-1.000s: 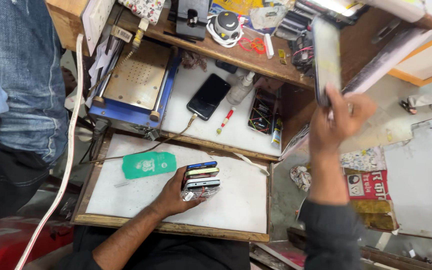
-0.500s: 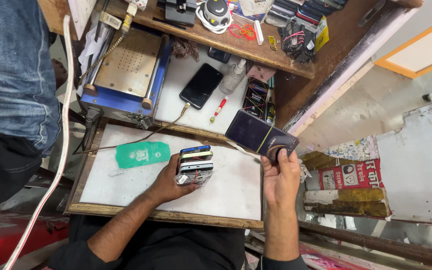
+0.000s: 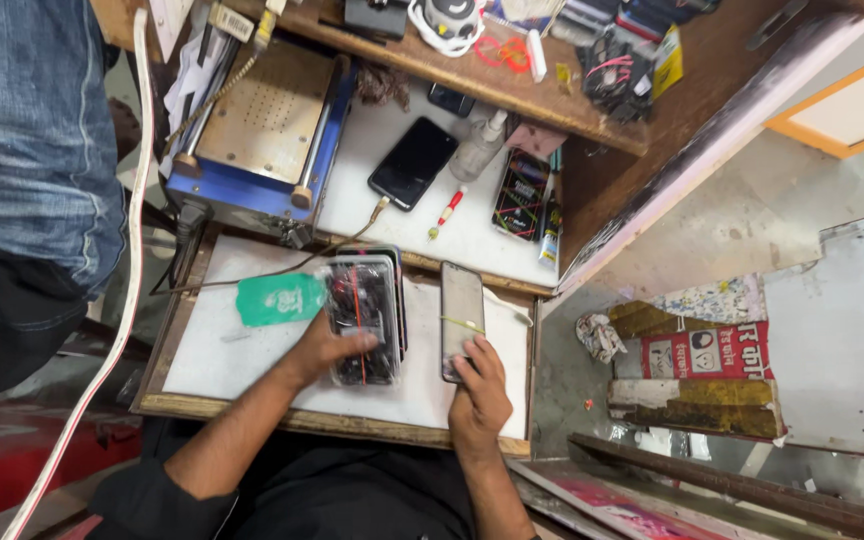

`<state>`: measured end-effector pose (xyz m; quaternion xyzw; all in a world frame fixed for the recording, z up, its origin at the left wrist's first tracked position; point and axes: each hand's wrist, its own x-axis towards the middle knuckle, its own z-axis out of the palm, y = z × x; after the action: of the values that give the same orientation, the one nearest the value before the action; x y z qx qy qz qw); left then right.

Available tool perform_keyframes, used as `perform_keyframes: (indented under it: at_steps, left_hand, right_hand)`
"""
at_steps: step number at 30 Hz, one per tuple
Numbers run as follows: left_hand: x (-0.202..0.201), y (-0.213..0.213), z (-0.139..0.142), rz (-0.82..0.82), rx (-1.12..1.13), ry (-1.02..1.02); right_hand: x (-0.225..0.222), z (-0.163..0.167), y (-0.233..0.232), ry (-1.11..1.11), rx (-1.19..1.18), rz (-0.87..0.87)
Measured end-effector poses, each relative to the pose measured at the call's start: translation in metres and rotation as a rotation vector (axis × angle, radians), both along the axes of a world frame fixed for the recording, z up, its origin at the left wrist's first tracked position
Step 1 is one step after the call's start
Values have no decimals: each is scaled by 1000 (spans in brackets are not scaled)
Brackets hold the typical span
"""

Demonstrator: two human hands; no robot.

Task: The person removes a screen protector from a smartphone, then uses a prying tool to separate the back cover from the phone body, exposing the internal components. The person handles multiple smartphones and a screen protector package during the process.

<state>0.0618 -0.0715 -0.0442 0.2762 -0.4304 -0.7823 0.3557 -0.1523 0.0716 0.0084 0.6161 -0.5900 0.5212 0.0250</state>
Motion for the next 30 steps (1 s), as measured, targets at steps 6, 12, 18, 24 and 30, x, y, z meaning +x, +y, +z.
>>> perform_keyframes:
  at_steps: [6,12,18,24,30]
  left_hand:
    - [10,-19,-6,-141,318,261]
    - [-5,-26,1,-188,207,46]
    - [-8,-27,6,-202,221,-70]
    - [-4,-21,4,-238,203,154]
    - [-4,-27,8,-268,259,63]
  right_hand:
    - [13,7,-9,145,59,82]
    - [28,13,-16,238,60,234]
    - [43,18,-31,263,187,321]
    - [54,18,-33,177,290,301]
    - [35,14,-39,16,282,477]
